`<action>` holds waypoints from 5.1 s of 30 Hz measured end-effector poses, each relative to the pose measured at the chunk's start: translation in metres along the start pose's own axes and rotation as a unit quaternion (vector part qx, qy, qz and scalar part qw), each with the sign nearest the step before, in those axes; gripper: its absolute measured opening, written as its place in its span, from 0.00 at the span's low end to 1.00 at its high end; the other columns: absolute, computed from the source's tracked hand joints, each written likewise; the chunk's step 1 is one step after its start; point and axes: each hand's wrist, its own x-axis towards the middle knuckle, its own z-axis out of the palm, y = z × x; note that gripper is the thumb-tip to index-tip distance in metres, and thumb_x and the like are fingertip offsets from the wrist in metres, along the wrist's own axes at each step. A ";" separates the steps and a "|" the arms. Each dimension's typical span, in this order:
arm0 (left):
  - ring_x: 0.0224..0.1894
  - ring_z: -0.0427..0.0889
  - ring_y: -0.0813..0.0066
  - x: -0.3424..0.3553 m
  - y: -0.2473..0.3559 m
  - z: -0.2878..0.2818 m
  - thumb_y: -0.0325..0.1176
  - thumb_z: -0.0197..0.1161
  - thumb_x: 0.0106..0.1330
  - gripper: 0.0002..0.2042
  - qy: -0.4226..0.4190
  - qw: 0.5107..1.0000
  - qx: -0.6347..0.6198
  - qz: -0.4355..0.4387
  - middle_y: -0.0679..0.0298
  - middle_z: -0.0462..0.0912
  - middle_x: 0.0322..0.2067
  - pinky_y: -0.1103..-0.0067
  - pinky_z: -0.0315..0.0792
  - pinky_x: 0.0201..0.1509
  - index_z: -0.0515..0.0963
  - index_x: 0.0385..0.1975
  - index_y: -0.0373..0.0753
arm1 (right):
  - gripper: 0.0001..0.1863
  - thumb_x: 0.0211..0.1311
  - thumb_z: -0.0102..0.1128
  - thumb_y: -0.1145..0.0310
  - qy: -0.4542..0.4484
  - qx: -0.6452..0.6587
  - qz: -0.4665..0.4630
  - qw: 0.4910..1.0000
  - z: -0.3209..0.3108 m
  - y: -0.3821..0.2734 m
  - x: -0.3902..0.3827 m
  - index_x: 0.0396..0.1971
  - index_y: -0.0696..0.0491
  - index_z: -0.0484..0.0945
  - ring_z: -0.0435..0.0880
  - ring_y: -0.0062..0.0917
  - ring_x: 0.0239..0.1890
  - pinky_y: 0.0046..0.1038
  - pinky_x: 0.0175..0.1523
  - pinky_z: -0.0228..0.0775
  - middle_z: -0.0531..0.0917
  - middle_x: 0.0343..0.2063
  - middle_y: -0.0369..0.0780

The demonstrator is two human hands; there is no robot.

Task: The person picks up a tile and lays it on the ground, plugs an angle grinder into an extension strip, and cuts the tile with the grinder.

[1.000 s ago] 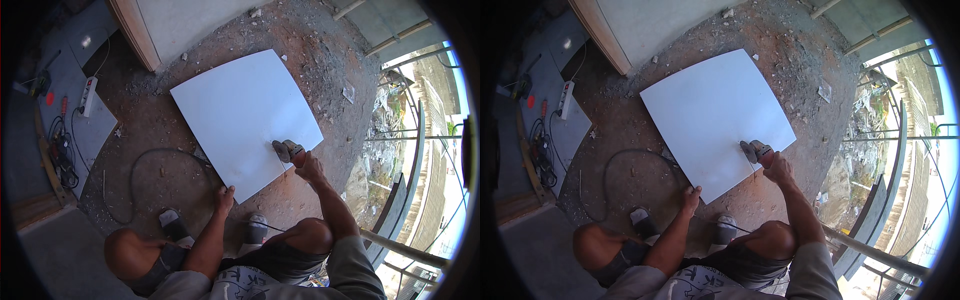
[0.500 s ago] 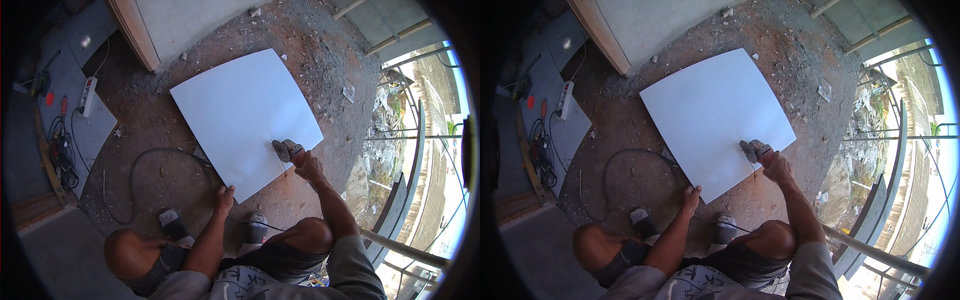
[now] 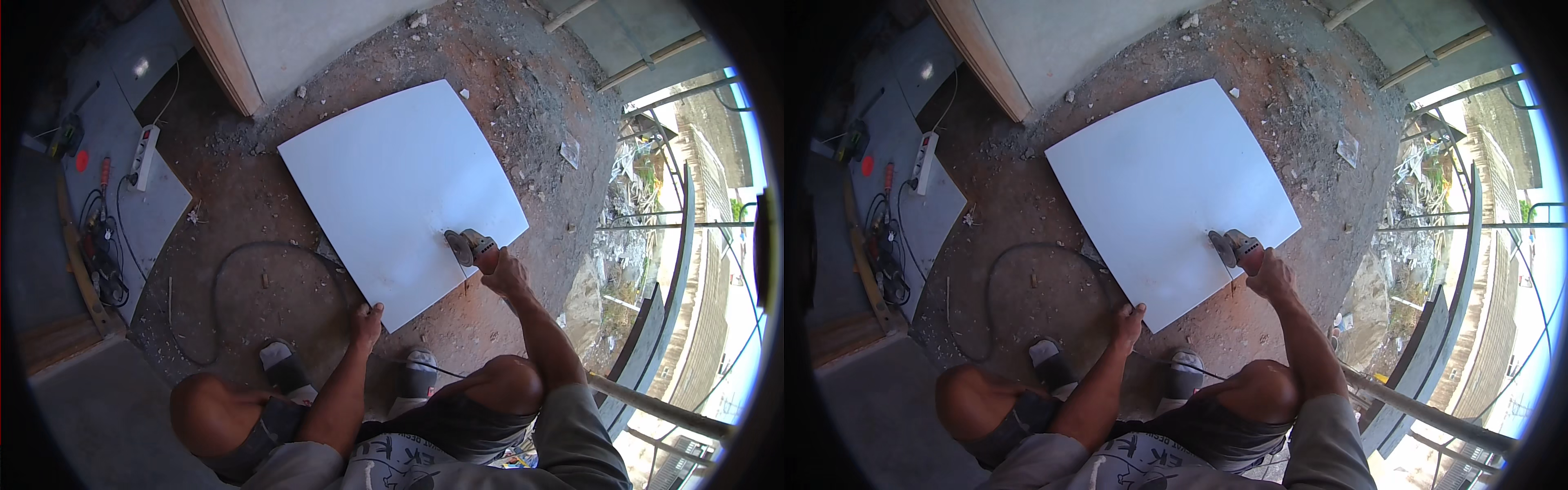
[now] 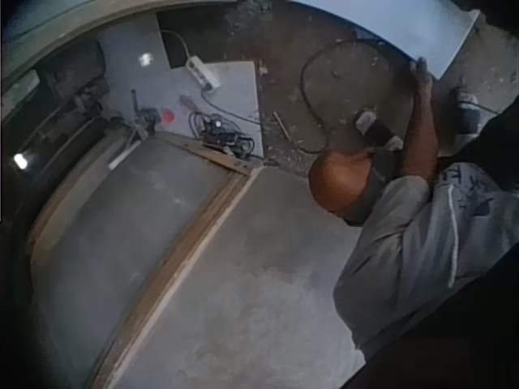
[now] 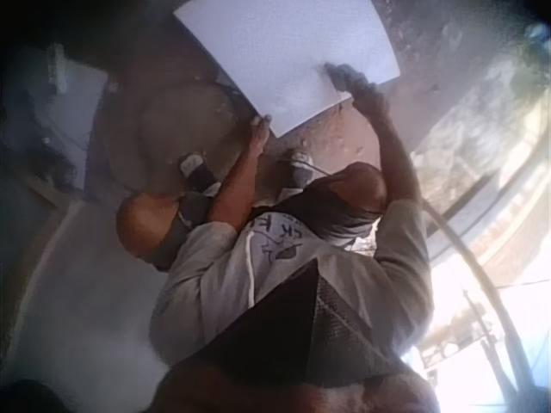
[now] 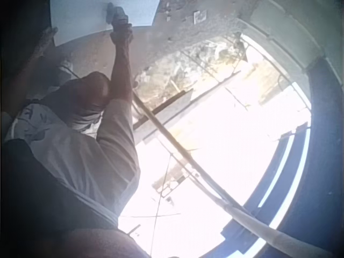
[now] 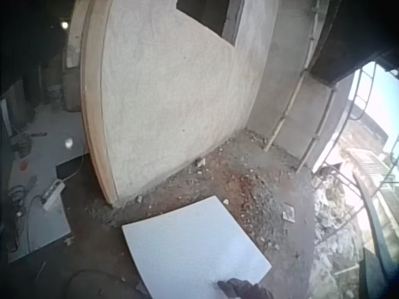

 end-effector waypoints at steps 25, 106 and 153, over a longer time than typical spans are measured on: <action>0.31 0.74 0.75 -0.003 0.004 0.004 0.40 0.60 0.65 0.14 0.036 0.998 -0.044 0.030 0.62 0.79 0.27 0.73 0.70 0.38 0.77 0.32 0.31 | 0.36 0.37 0.68 0.62 0.001 0.005 -0.003 1.000 0.010 0.024 -0.012 0.50 0.58 0.68 0.82 0.46 0.44 0.42 0.52 0.72 0.82 0.40 0.51; 0.30 0.71 0.78 0.007 -0.007 0.002 0.40 0.62 0.64 0.14 0.035 0.999 -0.021 0.003 0.66 0.77 0.26 0.74 0.68 0.37 0.77 0.30 0.32 | 0.35 0.35 0.70 0.60 -0.002 0.028 0.012 1.000 0.003 0.056 -0.047 0.48 0.56 0.68 0.82 0.45 0.43 0.42 0.49 0.73 0.82 0.39 0.51; 0.43 0.83 0.64 -0.006 0.020 0.096 0.50 0.53 0.70 0.22 -0.158 0.958 -0.017 -0.239 0.58 0.80 0.42 0.67 0.73 0.49 0.70 0.53 0.38 | 0.29 0.36 0.70 0.64 0.204 0.486 0.276 0.803 -0.017 0.143 -0.210 0.40 0.59 0.71 0.79 0.26 0.33 0.29 0.38 0.74 0.78 0.33 0.41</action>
